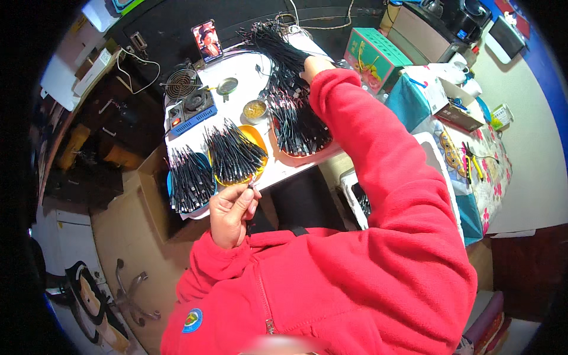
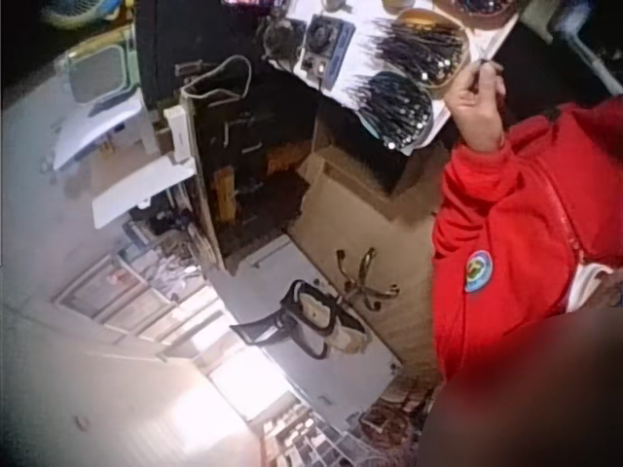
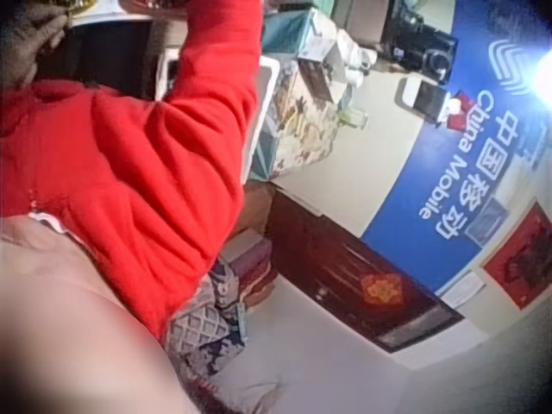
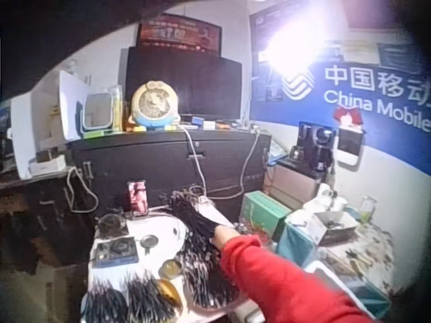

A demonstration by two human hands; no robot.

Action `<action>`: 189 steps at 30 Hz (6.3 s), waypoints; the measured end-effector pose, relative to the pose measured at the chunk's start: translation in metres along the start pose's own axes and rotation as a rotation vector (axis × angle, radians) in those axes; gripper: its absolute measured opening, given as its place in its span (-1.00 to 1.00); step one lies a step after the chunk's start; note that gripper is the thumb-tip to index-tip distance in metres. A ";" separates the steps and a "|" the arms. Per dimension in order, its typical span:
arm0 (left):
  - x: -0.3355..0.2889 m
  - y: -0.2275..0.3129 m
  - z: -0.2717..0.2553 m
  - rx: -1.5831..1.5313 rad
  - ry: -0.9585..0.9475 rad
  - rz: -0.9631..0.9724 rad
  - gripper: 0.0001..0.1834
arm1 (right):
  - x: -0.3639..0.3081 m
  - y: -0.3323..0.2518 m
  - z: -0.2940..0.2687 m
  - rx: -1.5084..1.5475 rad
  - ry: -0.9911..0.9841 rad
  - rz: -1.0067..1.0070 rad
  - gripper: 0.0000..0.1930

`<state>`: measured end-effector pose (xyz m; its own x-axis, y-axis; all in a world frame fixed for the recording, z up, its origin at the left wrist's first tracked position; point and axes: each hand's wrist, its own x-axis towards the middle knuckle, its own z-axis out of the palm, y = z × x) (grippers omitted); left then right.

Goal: The person repeatedly picks a black stick-like component and a small white connector, joins them by hand, and places the assembled unit into a white tray. The process is repeated continuously throughout the clip.

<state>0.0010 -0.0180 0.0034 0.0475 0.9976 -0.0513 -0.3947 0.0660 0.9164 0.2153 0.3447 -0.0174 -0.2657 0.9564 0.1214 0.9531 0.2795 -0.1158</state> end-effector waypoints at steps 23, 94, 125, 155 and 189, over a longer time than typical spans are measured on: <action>0.041 0.054 0.028 -0.279 0.024 0.494 -0.83 | -0.314 -0.117 -0.069 0.604 0.290 -0.601 -0.81; -0.047 0.017 0.065 -0.145 -0.111 0.107 -0.85 | -0.342 -0.120 -0.072 2.255 -0.138 -0.208 -0.90; -0.040 0.011 0.046 -0.055 -0.302 -0.169 -0.83 | -0.330 -0.095 -0.058 2.299 -0.802 -0.093 -0.75; -0.050 0.022 0.016 0.040 -0.158 -0.202 -0.84 | -0.315 -0.086 -0.074 1.163 0.267 -0.004 -0.76; -0.052 0.024 0.034 1.507 -0.342 0.916 -0.83 | -0.357 -0.104 -0.051 1.712 -0.455 -0.061 -0.85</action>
<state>0.0199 -0.0694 0.0413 0.5619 0.6392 0.5250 0.6788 -0.7190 0.1489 0.2188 -0.0305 0.0015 -0.5910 0.8045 -0.0587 -0.1836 -0.2050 -0.9614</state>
